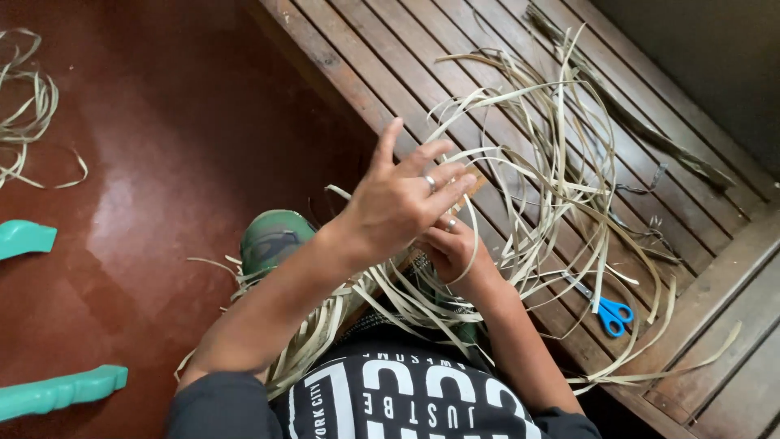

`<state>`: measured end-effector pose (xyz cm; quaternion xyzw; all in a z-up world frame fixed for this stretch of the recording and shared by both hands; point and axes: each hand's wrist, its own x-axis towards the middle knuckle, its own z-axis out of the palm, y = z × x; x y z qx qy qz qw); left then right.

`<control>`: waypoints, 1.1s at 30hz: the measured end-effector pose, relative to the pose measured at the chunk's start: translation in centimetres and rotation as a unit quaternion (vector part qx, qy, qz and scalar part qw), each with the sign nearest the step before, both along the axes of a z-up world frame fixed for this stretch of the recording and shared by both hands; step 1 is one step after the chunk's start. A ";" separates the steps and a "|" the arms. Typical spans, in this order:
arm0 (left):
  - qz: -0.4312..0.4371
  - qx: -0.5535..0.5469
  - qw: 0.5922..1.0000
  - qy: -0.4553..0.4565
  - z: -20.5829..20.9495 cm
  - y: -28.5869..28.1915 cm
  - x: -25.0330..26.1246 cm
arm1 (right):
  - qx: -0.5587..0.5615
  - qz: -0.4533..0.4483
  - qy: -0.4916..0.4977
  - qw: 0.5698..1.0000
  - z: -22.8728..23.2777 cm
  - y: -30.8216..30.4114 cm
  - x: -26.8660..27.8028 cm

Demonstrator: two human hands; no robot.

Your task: The person is weaving long, thin strips of natural material around a wooden block to create a structured object.

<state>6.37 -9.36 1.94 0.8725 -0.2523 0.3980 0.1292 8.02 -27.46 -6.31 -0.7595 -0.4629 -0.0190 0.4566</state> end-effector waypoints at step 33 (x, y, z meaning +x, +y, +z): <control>0.060 -0.194 0.948 0.245 -1.5 -0.1 1.8 | -0.116 0.173 0.129 0.969 9.6 -13.1 -4.9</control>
